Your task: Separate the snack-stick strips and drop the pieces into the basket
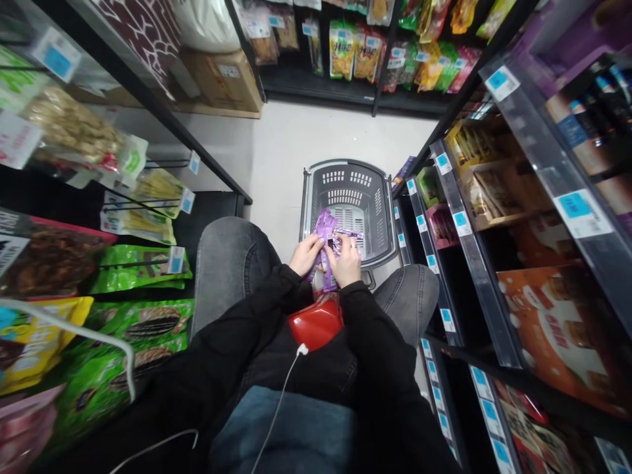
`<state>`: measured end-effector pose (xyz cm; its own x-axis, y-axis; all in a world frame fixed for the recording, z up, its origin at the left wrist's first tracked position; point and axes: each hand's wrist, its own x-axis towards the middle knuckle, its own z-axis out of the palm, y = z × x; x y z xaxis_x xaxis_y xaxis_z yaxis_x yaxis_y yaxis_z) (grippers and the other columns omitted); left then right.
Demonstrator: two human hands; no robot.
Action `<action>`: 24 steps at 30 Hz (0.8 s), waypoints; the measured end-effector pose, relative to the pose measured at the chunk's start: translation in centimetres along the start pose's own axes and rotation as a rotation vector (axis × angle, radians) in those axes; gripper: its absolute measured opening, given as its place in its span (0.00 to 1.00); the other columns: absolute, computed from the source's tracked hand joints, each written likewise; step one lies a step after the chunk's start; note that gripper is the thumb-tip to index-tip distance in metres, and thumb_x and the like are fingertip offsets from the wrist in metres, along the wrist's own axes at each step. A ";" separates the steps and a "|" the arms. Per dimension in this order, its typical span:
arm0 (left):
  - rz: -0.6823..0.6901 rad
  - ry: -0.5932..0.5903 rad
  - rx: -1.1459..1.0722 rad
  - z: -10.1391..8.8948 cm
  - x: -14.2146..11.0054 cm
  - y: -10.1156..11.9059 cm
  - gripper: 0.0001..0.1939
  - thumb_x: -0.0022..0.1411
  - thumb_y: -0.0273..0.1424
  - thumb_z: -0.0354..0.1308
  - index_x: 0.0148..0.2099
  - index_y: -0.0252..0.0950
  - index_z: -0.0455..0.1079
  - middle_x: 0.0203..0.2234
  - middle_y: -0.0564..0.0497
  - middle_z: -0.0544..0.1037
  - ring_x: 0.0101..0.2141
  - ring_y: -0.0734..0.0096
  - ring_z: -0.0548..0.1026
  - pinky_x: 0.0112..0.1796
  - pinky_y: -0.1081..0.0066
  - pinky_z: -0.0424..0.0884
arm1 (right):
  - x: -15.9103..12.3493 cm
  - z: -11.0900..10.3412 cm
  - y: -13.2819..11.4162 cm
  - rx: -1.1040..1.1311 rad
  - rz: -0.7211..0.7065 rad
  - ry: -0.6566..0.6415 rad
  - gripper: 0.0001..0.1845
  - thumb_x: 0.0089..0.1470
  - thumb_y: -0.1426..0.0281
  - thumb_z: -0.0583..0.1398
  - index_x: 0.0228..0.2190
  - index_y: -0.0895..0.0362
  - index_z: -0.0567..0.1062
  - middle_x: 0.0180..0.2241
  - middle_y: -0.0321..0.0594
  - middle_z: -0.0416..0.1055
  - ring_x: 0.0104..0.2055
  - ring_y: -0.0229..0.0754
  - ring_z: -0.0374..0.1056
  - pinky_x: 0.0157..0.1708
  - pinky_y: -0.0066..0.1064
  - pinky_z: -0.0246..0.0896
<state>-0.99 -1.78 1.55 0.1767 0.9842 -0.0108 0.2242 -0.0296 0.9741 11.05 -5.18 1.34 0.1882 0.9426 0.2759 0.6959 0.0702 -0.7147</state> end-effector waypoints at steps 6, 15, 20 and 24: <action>0.049 0.041 0.036 0.2 0.0 -0.3 0.16 0.58 0.40 0.49 0.25 0.35 0.66 0.22 0.52 0.64 0.26 0.71 0.65 0.33 0.71 0.63 | 0.0 -0.4 0.0 -0.252 -0.180 -0.110 0.19 0.57 0.62 0.49 0.43 0.61 0.70 0.37 0.51 0.69 0.42 0.46 0.64 0.44 0.36 0.56; 0.030 0.038 0.008 0.4 -0.4 -0.2 0.17 0.55 0.43 0.52 0.21 0.36 0.63 0.21 0.52 0.62 0.25 0.71 0.63 0.31 0.71 0.64 | -0.3 0.2 -0.7 -0.354 -0.156 -0.136 0.18 0.57 0.69 0.45 0.39 0.63 0.71 0.32 0.50 0.69 0.34 0.43 0.65 0.37 0.32 0.57; 0.114 -0.031 0.099 1.1 -0.9 -0.5 0.18 0.60 0.41 0.46 0.24 0.36 0.64 0.24 0.51 0.62 0.25 0.73 0.63 0.31 0.70 0.65 | -0.4 0.4 -0.8 -0.395 -0.021 -0.033 0.17 0.57 0.67 0.45 0.30 0.60 0.71 0.26 0.45 0.68 0.27 0.39 0.63 0.30 0.28 0.54; 0.138 -0.085 0.118 1.3 -1.3 -0.4 0.17 0.60 0.41 0.44 0.27 0.36 0.65 0.27 0.50 0.63 0.27 0.71 0.65 0.33 0.68 0.66 | -0.1 -0.2 -0.7 -0.289 0.064 0.021 0.17 0.57 0.64 0.46 0.29 0.59 0.70 0.24 0.43 0.67 0.26 0.38 0.62 0.30 0.27 0.53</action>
<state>-0.01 -3.27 0.90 0.2927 0.9512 0.0974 0.3024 -0.1887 0.9343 10.66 -5.37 1.92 0.2501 0.9350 0.2515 0.8499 -0.0876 -0.5196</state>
